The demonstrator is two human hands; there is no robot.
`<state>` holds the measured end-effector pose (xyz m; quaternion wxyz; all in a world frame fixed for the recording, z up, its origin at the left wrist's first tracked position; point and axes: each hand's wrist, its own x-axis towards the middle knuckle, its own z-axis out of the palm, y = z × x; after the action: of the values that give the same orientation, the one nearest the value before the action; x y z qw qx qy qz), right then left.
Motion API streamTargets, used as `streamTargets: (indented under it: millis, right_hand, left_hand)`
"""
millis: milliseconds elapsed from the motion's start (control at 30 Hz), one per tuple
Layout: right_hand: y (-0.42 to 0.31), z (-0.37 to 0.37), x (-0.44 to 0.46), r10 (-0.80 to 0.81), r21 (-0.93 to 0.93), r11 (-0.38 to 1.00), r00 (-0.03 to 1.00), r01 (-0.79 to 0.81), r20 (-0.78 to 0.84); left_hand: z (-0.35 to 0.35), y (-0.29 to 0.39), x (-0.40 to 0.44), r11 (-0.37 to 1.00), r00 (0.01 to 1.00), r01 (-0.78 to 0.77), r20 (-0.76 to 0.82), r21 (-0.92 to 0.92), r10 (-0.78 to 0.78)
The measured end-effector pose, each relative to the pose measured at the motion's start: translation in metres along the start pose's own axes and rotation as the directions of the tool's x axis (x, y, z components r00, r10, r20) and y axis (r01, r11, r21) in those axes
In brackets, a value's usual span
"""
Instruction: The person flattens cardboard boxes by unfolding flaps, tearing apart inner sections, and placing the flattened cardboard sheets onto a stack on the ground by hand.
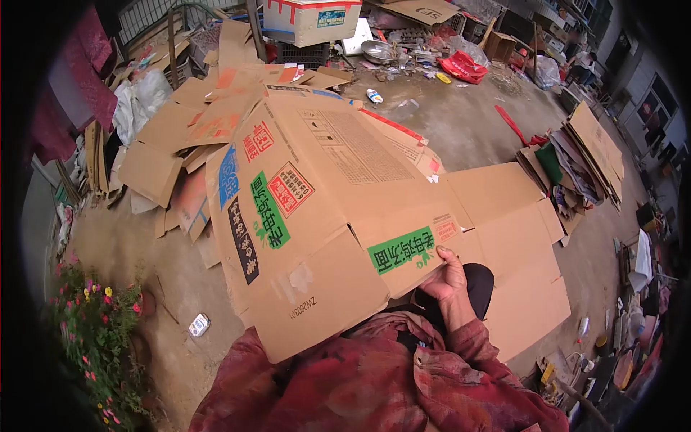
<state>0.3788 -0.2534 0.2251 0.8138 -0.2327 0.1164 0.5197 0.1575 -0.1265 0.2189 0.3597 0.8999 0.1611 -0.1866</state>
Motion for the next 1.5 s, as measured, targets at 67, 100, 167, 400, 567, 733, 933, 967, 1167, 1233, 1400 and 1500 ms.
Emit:
streamTargets:
  millis: [67,100,167,400,567,733,933,967,1167,1233,1400,1500]
  right_hand:
    - [0.003,-0.006,0.005,-0.034,-0.033,0.999,0.999,0.034,-0.004]
    - [0.003,-0.009,0.006,-0.086,-0.059,0.995,0.996,0.085,-0.012]
    - [0.003,-0.019,0.011,-0.150,-0.040,0.988,0.989,0.151,0.011]
    - [0.010,-0.023,0.019,-0.235,-0.057,0.970,0.971,0.237,0.042]
    - [0.019,-0.027,0.015,-0.287,-0.094,0.951,0.955,0.293,0.070]
    - [0.025,-0.034,0.013,-0.205,0.026,0.979,0.977,0.204,0.064]
    - [0.022,-0.038,0.002,-0.258,0.030,0.966,0.965,0.257,0.044]
    - [0.021,-0.040,0.001,-0.275,0.022,0.961,0.960,0.274,0.052]
    - [0.008,-0.016,-0.027,-0.457,-0.168,0.867,0.883,0.470,0.111]
    - [0.006,-0.016,-0.029,-0.500,-0.231,0.825,0.857,0.515,0.124]
    - [0.003,-0.008,-0.032,-0.360,-0.039,0.928,0.919,0.371,0.161]
    - [0.015,0.005,-0.031,-0.314,-0.052,0.944,0.936,0.325,0.159]
  left_hand:
    - [-0.006,-0.003,0.001,0.998,1.000,0.016,0.009,0.055,-0.017]
    - [-0.009,-0.002,0.002,0.996,1.000,0.024,0.014,0.081,-0.025]
    - [-0.016,0.000,0.005,0.991,0.999,0.039,0.023,0.129,-0.042]
    - [-0.039,-0.011,-0.090,0.964,0.909,-0.140,-0.358,0.226,0.216]
    - [-0.106,-0.019,-0.186,0.819,0.927,-0.204,0.164,-0.537,0.338]
    - [-0.163,0.021,-0.190,0.634,0.910,-0.413,-0.326,-0.654,0.256]
    - [-0.140,0.010,-0.074,0.959,0.794,-0.159,-0.548,0.233,0.264]
    - [-0.137,0.008,-0.068,0.936,0.832,-0.135,-0.476,0.324,0.285]
    - [-0.122,-0.004,-0.059,0.893,0.821,-0.221,-0.420,0.391,0.387]
    - [-0.121,-0.011,-0.052,0.886,0.813,-0.192,-0.437,0.423,0.384]
    - [-0.102,-0.022,-0.027,0.794,0.866,-0.112,-0.332,0.598,0.373]
    - [-0.081,-0.026,-0.017,0.813,0.866,-0.108,-0.347,0.573,0.360]
